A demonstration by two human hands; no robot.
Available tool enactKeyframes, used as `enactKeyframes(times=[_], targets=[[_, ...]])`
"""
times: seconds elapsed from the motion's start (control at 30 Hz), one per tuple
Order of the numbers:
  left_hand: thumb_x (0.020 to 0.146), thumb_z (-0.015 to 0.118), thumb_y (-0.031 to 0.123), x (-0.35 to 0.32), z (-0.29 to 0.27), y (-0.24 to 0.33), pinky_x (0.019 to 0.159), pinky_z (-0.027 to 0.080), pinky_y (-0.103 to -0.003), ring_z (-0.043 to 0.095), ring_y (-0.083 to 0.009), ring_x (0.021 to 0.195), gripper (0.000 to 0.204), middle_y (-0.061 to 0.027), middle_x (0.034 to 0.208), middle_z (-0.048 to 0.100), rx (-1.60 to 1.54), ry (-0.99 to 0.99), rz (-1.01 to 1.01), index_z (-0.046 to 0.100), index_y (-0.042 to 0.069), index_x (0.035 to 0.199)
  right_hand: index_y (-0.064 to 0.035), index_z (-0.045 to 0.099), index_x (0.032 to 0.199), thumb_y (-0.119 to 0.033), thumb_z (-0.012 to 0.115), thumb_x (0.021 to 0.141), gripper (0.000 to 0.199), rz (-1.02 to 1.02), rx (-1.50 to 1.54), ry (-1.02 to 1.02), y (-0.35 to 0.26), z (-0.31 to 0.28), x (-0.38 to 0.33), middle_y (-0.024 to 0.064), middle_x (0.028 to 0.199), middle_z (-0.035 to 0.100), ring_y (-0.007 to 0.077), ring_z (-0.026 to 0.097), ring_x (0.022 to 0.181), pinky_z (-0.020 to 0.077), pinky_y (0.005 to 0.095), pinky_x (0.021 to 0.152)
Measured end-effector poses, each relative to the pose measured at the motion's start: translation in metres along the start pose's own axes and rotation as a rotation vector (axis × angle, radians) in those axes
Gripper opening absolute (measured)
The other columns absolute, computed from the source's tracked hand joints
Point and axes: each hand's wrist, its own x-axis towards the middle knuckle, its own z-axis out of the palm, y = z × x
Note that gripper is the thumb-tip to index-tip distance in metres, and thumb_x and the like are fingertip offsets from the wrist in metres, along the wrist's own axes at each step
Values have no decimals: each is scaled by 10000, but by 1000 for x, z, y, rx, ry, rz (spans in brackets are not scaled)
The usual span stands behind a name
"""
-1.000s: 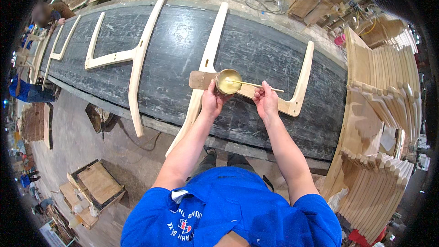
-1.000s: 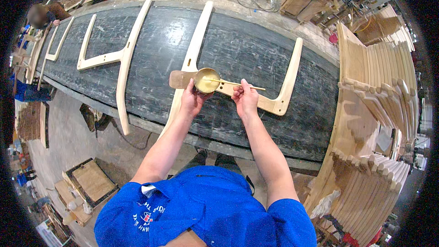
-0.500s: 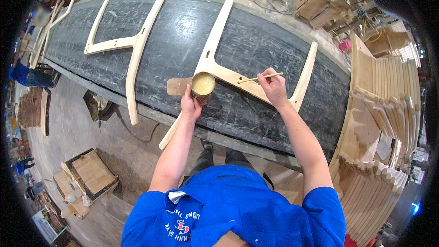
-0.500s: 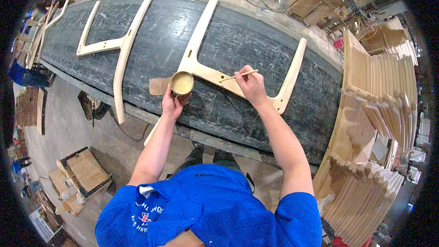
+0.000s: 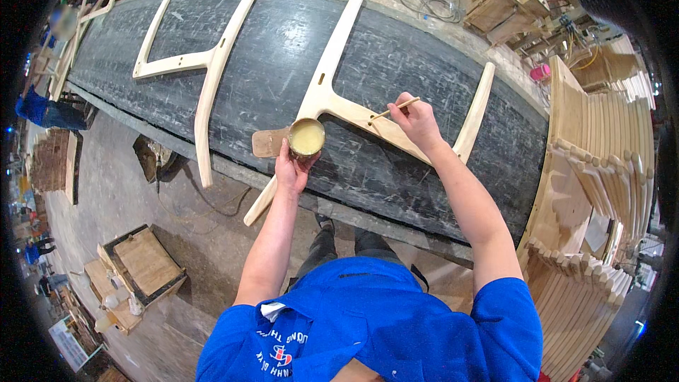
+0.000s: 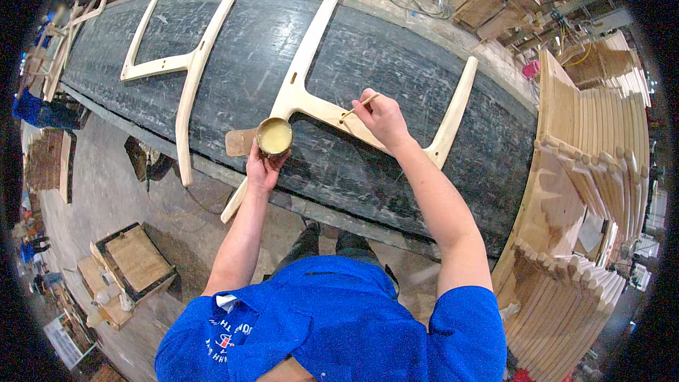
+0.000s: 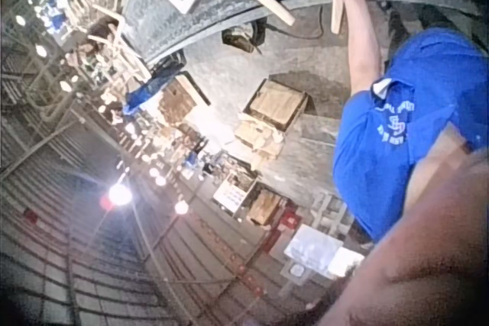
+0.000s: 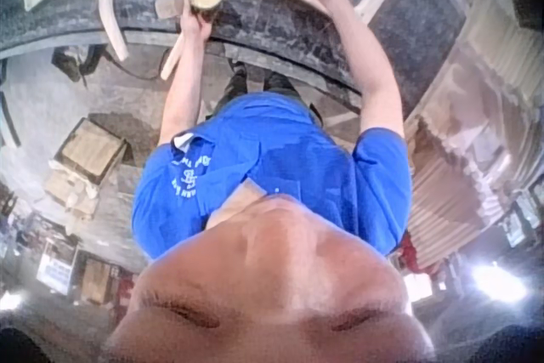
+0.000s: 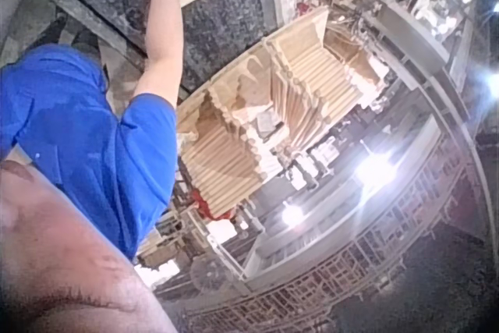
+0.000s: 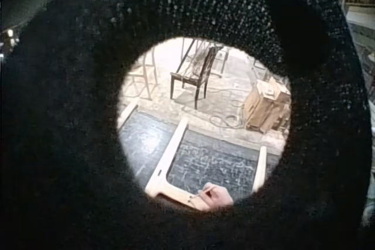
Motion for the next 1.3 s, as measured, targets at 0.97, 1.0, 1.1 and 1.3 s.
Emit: enactKeyframes(times=[0.97,1.0,1.1,1.3], targets=[[959,370,344,3,116,-96,844,503,-465,576,-287,1017,421,-138,1179,539,192,-125,-135,461,16,1206,-4,581,827,-162,584,869,164,31,224,131,-2,-75,-69,46,674,610,92,584,612,459,236,537],[959,363,351,5,118,-102,818,522,-446,576,-277,1016,431,-138,1167,545,235,-182,-156,452,16,1213,-9,570,832,-163,572,877,161,164,399,183,7,-74,-76,57,684,616,104,594,607,469,239,535],[962,351,352,-3,138,-122,794,532,-426,571,-269,1025,434,-138,1171,542,222,-199,-208,441,16,1222,-27,537,859,-151,545,891,129,404,853,369,23,-90,-101,86,710,622,135,604,579,496,244,533],[960,346,366,-5,156,-151,813,521,-435,558,-272,1051,445,-132,1214,519,163,-249,-270,416,35,1248,-35,539,911,-109,536,880,81,436,1163,526,31,-131,-156,99,787,622,168,618,689,509,281,631]])
